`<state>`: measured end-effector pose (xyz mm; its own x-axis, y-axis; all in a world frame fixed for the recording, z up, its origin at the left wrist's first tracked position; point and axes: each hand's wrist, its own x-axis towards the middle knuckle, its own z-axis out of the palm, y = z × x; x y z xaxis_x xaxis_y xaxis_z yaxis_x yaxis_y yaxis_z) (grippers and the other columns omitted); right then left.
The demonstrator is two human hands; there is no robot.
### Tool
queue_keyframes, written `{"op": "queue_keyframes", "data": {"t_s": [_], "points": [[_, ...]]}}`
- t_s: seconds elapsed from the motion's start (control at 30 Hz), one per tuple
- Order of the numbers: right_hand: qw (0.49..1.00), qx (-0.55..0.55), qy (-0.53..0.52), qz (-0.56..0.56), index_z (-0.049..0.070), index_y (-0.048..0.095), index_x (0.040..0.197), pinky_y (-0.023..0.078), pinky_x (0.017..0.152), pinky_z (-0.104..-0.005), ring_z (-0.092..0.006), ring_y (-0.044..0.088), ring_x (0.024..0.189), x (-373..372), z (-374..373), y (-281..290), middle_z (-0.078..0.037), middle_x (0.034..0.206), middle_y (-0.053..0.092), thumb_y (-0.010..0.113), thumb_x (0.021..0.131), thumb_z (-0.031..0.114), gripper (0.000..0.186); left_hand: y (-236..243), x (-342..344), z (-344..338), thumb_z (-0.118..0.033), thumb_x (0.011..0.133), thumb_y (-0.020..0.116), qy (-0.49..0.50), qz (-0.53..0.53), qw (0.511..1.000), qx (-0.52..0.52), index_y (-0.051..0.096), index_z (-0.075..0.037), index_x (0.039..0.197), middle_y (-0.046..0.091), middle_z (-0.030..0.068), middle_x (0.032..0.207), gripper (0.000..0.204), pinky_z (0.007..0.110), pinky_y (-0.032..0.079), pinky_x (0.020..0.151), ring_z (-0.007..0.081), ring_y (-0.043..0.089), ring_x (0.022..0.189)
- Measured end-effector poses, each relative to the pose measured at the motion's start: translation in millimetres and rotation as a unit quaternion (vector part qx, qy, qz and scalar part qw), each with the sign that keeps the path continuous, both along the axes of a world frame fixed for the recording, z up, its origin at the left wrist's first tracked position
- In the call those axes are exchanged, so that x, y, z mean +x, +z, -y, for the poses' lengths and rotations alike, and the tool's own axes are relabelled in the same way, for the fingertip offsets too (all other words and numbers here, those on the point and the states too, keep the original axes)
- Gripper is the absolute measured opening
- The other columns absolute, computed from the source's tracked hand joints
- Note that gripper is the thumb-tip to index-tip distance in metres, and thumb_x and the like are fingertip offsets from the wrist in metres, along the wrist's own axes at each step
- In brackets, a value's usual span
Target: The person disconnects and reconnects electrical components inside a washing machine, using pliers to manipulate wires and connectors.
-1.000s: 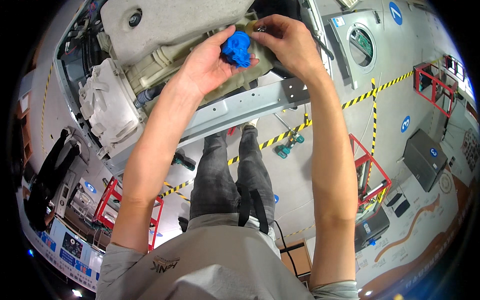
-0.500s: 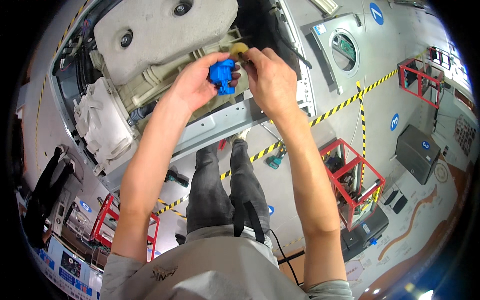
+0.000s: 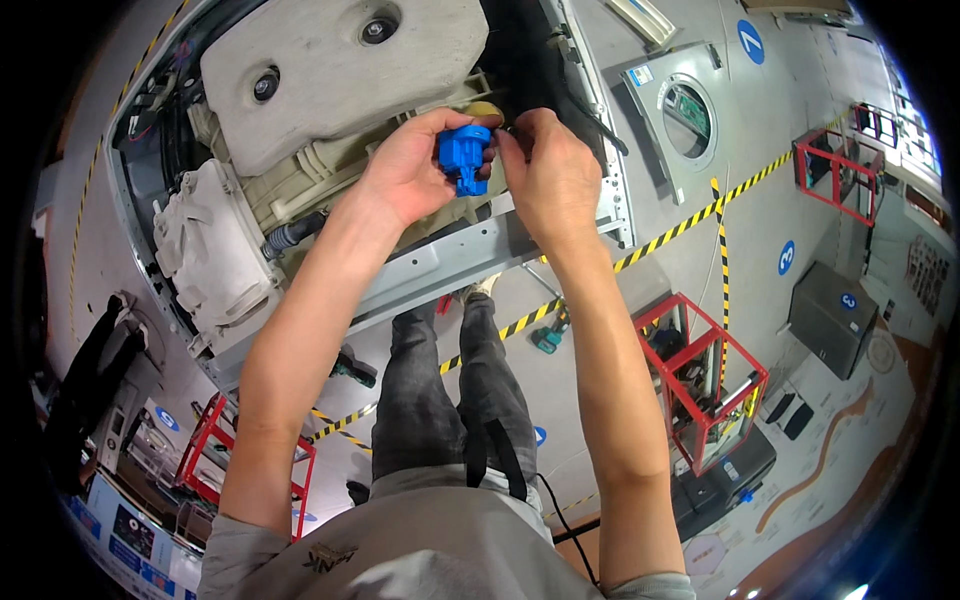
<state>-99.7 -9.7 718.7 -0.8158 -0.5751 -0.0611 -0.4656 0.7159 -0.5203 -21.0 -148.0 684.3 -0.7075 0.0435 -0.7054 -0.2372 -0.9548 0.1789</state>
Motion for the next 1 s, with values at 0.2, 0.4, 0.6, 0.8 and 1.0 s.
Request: {"op": "queue_keyframes", "data": {"t_s": [0.2,0.4,0.6,0.8,1.0], "points": [[0.991,0.131,-0.029,0.019,0.005,0.073,0.093,0.054,0.073,-0.0464,-0.0386,0.070,0.080,2.7,10.9,7.1,-0.018,0.079,0.072,0.064,0.095,0.036,0.032,4.2,-0.1,2.2,-0.016,0.090,0.061,0.008,0.032,0.999,-0.028,0.067,0.005,0.113,0.067,0.0126,0.096,0.031,0.036,0.054,0.073,0.0229,0.063,0.081],[0.992,0.120,-0.024,-0.037,0.004,0.068,0.096,0.053,0.072,-0.0483,-0.0401,0.069,0.080,2.4,2.9,-0.3,-0.018,0.081,0.071,0.060,0.097,0.025,0.023,3.8,0.1,9.5,-0.023,0.091,0.060,-0.168,-0.040,0.866,-0.469,0.063,-0.003,0.129,0.072,0.0101,0.095,0.043,0.035,0.055,0.078,0.0258,0.069,0.086],[0.995,0.073,0.028,-0.066,0.003,0.064,0.094,0.051,0.071,-0.0500,-0.0412,0.067,0.082,6.2,4.8,-1.9,-0.019,0.086,0.069,0.060,0.096,0.018,0.015,-4.5,-2.5,-4.6,-0.022,0.093,0.063,-0.262,-0.109,0.649,-0.706,0.065,-0.014,0.130,0.071,0.0145,0.113,0.038,0.043,0.052,0.090,0.0366,0.066,0.105],[0.998,0.028,0.031,-0.049,0.003,0.066,0.098,0.052,0.073,-0.0489,-0.0409,0.067,0.083,5.7,2.4,-2.7,-0.020,0.086,0.069,0.060,0.097,0.017,0.016,-5.6,-4.1,-2.9,-0.021,0.094,0.064,-0.244,-0.089,0.638,-0.726,0.072,-0.011,0.118,0.070,0.0164,0.114,0.027,0.043,0.051,0.093,0.0376,0.065,0.108],[0.999,0.005,0.015,-0.041,0.004,0.068,0.095,0.053,0.070,-0.0449,-0.0384,0.068,0.076,6.3,4.7,-3.5,-0.017,0.079,0.070,0.063,0.095,0.019,0.016,-20.2,-2.4,-1.0,-0.022,0.092,0.064,-0.179,-0.104,0.639,-0.740,0.075,-0.012,0.113,0.072,0.0148,0.104,0.025,0.046,0.054,0.086,0.0362,0.068,0.100]]}}
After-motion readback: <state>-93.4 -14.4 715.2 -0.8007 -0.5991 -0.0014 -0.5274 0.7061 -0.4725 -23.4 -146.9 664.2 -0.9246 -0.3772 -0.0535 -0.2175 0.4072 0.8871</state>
